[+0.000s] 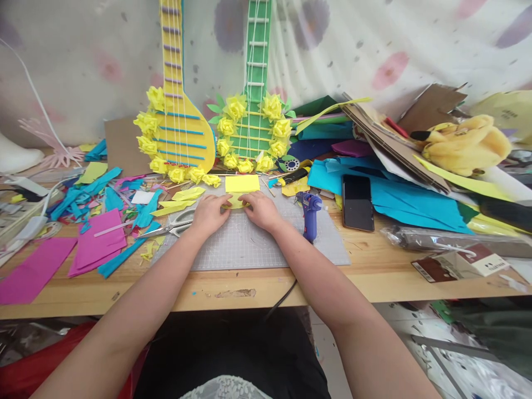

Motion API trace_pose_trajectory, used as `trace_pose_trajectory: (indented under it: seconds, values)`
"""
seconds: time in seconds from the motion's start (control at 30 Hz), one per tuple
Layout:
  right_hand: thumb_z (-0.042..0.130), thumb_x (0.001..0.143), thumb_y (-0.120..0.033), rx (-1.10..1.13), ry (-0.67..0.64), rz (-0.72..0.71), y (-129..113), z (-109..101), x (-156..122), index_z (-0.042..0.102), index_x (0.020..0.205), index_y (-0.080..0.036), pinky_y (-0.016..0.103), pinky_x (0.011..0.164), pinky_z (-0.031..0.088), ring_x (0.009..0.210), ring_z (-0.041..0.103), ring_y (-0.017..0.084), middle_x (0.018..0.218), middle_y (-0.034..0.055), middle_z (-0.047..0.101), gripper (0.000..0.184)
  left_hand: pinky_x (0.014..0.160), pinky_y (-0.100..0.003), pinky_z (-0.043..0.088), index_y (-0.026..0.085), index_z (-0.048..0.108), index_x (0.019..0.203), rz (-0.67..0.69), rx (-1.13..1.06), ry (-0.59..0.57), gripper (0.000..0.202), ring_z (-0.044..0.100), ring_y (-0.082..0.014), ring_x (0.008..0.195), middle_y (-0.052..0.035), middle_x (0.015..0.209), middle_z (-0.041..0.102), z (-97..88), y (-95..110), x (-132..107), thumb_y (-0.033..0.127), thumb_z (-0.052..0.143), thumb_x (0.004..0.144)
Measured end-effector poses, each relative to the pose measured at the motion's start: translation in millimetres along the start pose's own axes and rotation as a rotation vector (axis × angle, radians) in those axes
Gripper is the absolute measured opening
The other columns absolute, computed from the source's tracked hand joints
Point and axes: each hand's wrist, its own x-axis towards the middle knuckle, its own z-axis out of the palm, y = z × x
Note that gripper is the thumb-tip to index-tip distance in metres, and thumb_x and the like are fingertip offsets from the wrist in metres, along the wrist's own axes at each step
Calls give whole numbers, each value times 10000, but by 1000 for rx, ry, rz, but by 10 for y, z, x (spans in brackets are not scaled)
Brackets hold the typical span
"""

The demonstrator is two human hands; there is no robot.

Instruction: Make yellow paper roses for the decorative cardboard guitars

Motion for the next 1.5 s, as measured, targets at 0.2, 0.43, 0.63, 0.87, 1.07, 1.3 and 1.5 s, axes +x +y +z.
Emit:
trace_pose_trajectory:
  seconds: [0.2, 0.43, 0.63, 0.87, 1.07, 1.3, 1.5]
  values:
    - [490, 723, -103, 122, -9, 156, -3, 29, 12, 609, 996, -168, 279, 741, 446, 771, 578, 146, 861, 47, 663, 304, 902, -323, 354, 204, 538, 1164, -26, -43, 54, 432, 577, -189, 901, -2, 935, 688, 7, -17, -3, 182, 516, 733]
    - [489, 741, -159, 162, 39, 246, -20, 89, 42, 571, 1016, -181, 270, 704, 436, 751, 577, 142, 850, 28, 655, 288, 872, -325, 374, 188, 528, 1093, -133, -141, 68, 337, 604, -180, 835, -2, 836, 683, 37, -41, 31, 188, 498, 757]
    - [471, 735, -158, 80, 59, 315, -112, 112, 57, 499, 1098, -190, 288, 686, 421, 793, 576, 173, 855, 28, 647, 365, 832, -342, 389, 165, 486, 1157, -172, -151, 72, 403, 582, -213, 883, -31, 852, 670, 66, -28, 79, 193, 518, 756]
    - [475, 713, -140, 25, 86, 280, -123, 152, 58, 464, 1130, -176, 294, 678, 419, 816, 560, 175, 949, 58, 617, 419, 849, -372, 361, 166, 507, 1141, -182, -36, 81, 410, 514, -265, 951, -42, 838, 664, 49, 9, 108, 163, 535, 732]
    - [436, 724, -113, -5, 78, 252, -140, 149, 60, 492, 1075, -182, 290, 654, 405, 784, 545, 172, 938, 60, 613, 362, 827, -366, 352, 169, 528, 1087, -166, -22, 92, 363, 502, -254, 908, -38, 814, 656, 73, -11, 111, 143, 518, 725]
    - [379, 740, -67, -22, 63, 223, -127, 158, 65, 512, 1035, -190, 295, 661, 395, 857, 536, 200, 891, 51, 633, 346, 831, -376, 322, 223, 633, 798, -82, 53, 26, 178, 489, -245, 927, -51, 861, 643, 71, -11, 97, 164, 467, 771]
    - [405, 771, -125, -90, 42, 204, -184, 145, 62, 548, 965, -189, 318, 726, 406, 893, 528, 212, 939, 64, 632, 249, 847, -398, 311, 225, 646, 776, -105, 122, 78, 177, 455, -265, 951, -73, 869, 613, 101, 37, 100, 336, 509, 770]
